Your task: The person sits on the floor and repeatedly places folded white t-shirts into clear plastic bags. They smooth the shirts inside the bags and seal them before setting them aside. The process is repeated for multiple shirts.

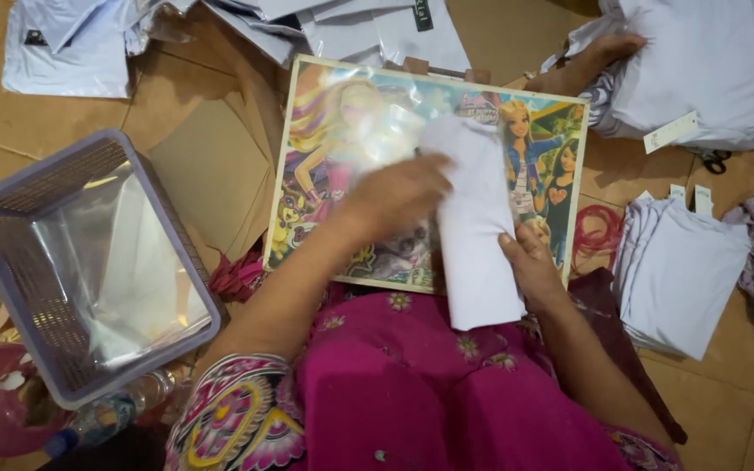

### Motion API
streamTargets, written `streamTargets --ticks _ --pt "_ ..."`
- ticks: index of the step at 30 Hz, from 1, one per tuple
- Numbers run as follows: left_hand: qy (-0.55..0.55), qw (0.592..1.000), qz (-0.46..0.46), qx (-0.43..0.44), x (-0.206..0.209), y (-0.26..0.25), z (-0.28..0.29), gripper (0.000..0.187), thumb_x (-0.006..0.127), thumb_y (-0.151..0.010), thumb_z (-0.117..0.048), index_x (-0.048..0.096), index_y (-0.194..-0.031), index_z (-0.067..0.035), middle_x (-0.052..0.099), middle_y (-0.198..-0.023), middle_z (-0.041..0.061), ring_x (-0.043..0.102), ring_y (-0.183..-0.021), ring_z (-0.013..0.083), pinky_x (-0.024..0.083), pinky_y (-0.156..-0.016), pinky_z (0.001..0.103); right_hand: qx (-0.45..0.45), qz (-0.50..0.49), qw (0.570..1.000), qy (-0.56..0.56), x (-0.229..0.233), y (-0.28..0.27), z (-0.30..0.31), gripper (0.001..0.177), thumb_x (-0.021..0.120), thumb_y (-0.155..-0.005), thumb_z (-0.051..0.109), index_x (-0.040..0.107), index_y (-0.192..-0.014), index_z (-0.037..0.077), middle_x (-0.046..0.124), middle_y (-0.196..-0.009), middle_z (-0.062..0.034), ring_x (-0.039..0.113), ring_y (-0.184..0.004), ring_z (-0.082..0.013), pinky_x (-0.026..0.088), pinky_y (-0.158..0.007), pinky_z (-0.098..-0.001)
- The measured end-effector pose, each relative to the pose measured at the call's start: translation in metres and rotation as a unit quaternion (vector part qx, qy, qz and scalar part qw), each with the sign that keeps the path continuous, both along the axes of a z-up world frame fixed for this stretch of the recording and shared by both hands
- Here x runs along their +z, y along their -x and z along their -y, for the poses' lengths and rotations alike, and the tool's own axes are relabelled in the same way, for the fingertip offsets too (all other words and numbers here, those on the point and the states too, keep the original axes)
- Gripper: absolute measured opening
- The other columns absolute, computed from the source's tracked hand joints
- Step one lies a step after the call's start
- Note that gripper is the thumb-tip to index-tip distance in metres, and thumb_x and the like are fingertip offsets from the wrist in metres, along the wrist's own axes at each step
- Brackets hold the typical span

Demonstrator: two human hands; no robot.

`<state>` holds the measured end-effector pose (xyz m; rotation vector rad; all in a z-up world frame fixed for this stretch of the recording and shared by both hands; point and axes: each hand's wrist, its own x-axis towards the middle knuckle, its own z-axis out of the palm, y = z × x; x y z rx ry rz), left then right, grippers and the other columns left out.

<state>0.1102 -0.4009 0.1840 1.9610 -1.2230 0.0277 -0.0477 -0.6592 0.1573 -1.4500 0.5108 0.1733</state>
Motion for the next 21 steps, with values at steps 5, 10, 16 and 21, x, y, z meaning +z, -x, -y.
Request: streamTargets --ticks 5,10,16,21 --pt "-0.030 0.910 -0.308 0.277 -0.020 0.017 -0.034 0.041 0.060 -0.098 -0.056 0.059 -0.122 -0.024 0.072 -0.123 0.006 0.067 -0.119 0.0296 0.052 -0.099 0.046 -0.065 -0.004 0.998 -0.025 -0.007 0.004 0.002 0.032 0.061 -0.106 0.023 0.059 -0.134 0.008 0.070 -0.098 -0.0067 0.070 -0.082 -0.0154 0.060 -0.074 -0.0305" --pt "0.123 0.701 -0.691 0.125 -0.102 0.067 -0.007 0.071 0.045 -0.101 -0.064 0.026 -0.155 -0.021 0.070 -0.122 0.024 0.077 -0.083 0.0386 0.065 -0.052 0.037 -0.097 -0.003 0.991 -0.087 -0.015 0.001 -0.002 0.019 0.063 -0.105 0.022 0.057 -0.117 0.010 0.073 -0.094 -0.0066 0.073 -0.077 -0.0147 0.062 -0.070 -0.0294" --pt "0.135 0.712 -0.674 0.143 -0.103 0.074 0.019 0.031 0.060 -0.102 -0.031 0.065 -0.124 -0.010 0.072 -0.117 0.017 0.077 -0.090 0.0275 0.065 -0.068 0.032 -0.073 0.010 0.994 -0.076 -0.020 -0.014 -0.005 0.029 0.064 -0.103 0.021 0.058 -0.129 0.008 0.074 -0.098 -0.0102 0.075 -0.081 -0.0183 0.064 -0.073 -0.0350" --pt "0.172 0.677 -0.699 0.157 -0.081 0.064 0.006 0.046 0.054 -0.102 -0.039 0.048 -0.137 -0.010 0.064 -0.134 0.021 0.071 -0.110 0.0328 0.061 -0.085 0.039 -0.054 0.018 0.998 -0.023 -0.028 -0.022 0.017 0.027 0.063 -0.104 0.022 0.059 -0.128 0.008 0.073 -0.095 -0.0084 0.073 -0.078 -0.0152 0.063 -0.070 -0.0323"
